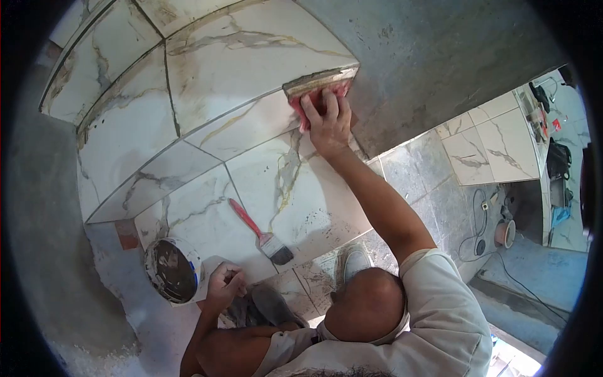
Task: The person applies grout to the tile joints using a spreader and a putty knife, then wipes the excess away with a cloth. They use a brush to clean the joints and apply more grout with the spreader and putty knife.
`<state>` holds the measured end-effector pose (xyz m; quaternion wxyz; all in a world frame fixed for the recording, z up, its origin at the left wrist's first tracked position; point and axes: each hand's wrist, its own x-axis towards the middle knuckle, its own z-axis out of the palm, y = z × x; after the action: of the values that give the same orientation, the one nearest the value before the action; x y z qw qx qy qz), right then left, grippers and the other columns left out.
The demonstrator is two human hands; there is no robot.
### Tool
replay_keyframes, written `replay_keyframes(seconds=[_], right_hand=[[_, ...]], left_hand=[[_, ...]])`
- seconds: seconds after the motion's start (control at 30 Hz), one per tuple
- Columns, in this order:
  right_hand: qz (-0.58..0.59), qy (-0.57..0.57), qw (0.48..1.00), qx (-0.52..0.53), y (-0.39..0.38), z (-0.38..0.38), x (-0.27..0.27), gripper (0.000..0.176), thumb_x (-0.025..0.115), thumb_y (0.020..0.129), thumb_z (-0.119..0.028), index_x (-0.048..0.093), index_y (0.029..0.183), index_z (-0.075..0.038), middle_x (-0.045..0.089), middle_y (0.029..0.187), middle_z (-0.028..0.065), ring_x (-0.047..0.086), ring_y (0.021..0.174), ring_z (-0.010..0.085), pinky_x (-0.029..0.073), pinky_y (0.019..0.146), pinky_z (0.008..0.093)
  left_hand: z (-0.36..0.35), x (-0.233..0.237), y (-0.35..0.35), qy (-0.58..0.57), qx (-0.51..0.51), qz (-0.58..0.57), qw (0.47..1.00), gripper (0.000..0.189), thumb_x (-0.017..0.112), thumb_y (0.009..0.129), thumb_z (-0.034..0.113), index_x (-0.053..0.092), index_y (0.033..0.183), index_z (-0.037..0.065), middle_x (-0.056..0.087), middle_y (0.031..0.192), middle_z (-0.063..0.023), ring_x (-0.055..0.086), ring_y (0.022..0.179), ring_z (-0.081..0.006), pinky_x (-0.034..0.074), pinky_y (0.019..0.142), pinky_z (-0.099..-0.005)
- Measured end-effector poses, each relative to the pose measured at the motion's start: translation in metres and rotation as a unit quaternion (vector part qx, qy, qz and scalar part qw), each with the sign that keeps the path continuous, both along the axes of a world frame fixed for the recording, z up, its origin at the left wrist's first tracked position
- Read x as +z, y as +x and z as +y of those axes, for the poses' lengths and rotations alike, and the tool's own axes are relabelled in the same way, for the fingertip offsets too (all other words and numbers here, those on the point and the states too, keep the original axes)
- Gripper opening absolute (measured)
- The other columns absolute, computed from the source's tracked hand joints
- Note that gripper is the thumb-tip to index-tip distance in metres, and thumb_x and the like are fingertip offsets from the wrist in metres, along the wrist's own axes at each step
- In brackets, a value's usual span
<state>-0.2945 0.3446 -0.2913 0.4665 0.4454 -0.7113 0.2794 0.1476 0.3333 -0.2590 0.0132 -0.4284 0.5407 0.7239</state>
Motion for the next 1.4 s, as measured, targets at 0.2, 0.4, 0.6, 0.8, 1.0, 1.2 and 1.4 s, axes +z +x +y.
replay_keyframes(seconds=[0.2, 0.4, 0.6, 0.8, 1.0, 1.2, 1.4], right_hand=[[-0.151, 0.043, 0.986, 0.058, 0.038, 0.042, 0.029, 0.059, 0.065, 0.075, -0.014, 0.055, 0.131, -0.03, 0.041, 0.137, 0.0115, 0.042, 0.115, 0.0378, 0.041, 0.097, 0.045], [-0.127, 0.048, 0.991, 0.006, 0.033, 0.021, 0.064, 0.06, 0.064, 0.074, -0.017, 0.055, 0.131, -0.032, 0.039, 0.142, 0.0111, 0.043, 0.117, 0.0369, 0.042, 0.092, 0.0444], [-0.11, 0.12, 0.987, 0.007, 0.031, 0.035, 0.025, 0.056, 0.063, 0.074, -0.021, 0.058, 0.129, -0.033, 0.045, 0.141, 0.0057, 0.047, 0.114, 0.0326, 0.042, 0.085, 0.041], [-0.046, -0.026, 0.997, 0.048, 0.003, 0.023, 0.034, 0.047, 0.06, 0.077, -0.021, 0.062, 0.122, -0.033, 0.047, 0.137, 0.0046, 0.049, 0.113, 0.0298, 0.045, 0.082, 0.0389], [-0.108, 0.104, 0.988, 0.039, 0.011, 0.044, 0.021, 0.05, 0.059, 0.077, -0.019, 0.06, 0.124, -0.035, 0.046, 0.138, 0.0061, 0.047, 0.115, 0.0307, 0.045, 0.085, 0.0403], [-0.287, -0.002, 0.956, 0.061, 0.052, 0.038, 0.072, 0.072, 0.06, 0.071, -0.001, 0.043, 0.139, -0.016, 0.036, 0.143, 0.017, 0.039, 0.121, 0.0398, 0.033, 0.101, 0.0459], [-0.424, -0.05, 0.901, 0.08, 0.068, 0.006, 0.082, 0.082, 0.051, 0.068, 0.011, 0.028, 0.146, -0.002, 0.03, 0.146, 0.0213, 0.034, 0.126, 0.0409, 0.022, 0.108, 0.0458]], left_hand=[[-0.006, -0.018, -0.006, 0.005, -0.005, 0.018, 1.0, 0.02, 0.059, 0.094, 0.014, 0.05, 0.106, 0.0, 0.06, 0.075, -0.0092, 0.059, 0.055, -0.0144, 0.05, 0.048, -0.026], [-0.009, -0.013, -0.008, 0.026, 0.005, -0.016, 1.0, 0.021, 0.059, 0.094, 0.014, 0.049, 0.106, 0.0, 0.06, 0.072, -0.0097, 0.06, 0.054, -0.0154, 0.05, 0.047, -0.0269], [-0.008, -0.02, -0.001, 0.017, 0.006, 0.014, 1.0, 0.023, 0.06, 0.094, 0.016, 0.048, 0.105, -0.001, 0.06, 0.072, -0.0099, 0.061, 0.055, -0.0164, 0.051, 0.046, -0.0277], [-0.008, -0.009, -0.008, 0.01, -0.007, -0.026, 1.0, 0.022, 0.059, 0.094, 0.016, 0.049, 0.103, -0.001, 0.061, 0.072, -0.0108, 0.061, 0.054, -0.0165, 0.051, 0.046, -0.0277], [-0.007, -0.013, -0.007, 0.002, -0.001, -0.022, 1.0, 0.018, 0.057, 0.094, 0.014, 0.049, 0.101, -0.001, 0.061, 0.073, -0.0106, 0.061, 0.054, -0.0163, 0.051, 0.045, -0.0275], [-0.006, -0.01, -0.007, -0.002, 0.006, -0.021, 1.0, 0.016, 0.057, 0.095, 0.013, 0.05, 0.1, 0.0, 0.061, 0.073, -0.0108, 0.061, 0.054, -0.0162, 0.05, 0.045, -0.027], [-0.007, -0.011, -0.007, -0.002, -0.004, -0.009, 1.0, 0.016, 0.056, 0.095, 0.013, 0.05, 0.101, -0.001, 0.06, 0.073, -0.0111, 0.06, 0.053, -0.0169, 0.05, 0.045, -0.0276]])
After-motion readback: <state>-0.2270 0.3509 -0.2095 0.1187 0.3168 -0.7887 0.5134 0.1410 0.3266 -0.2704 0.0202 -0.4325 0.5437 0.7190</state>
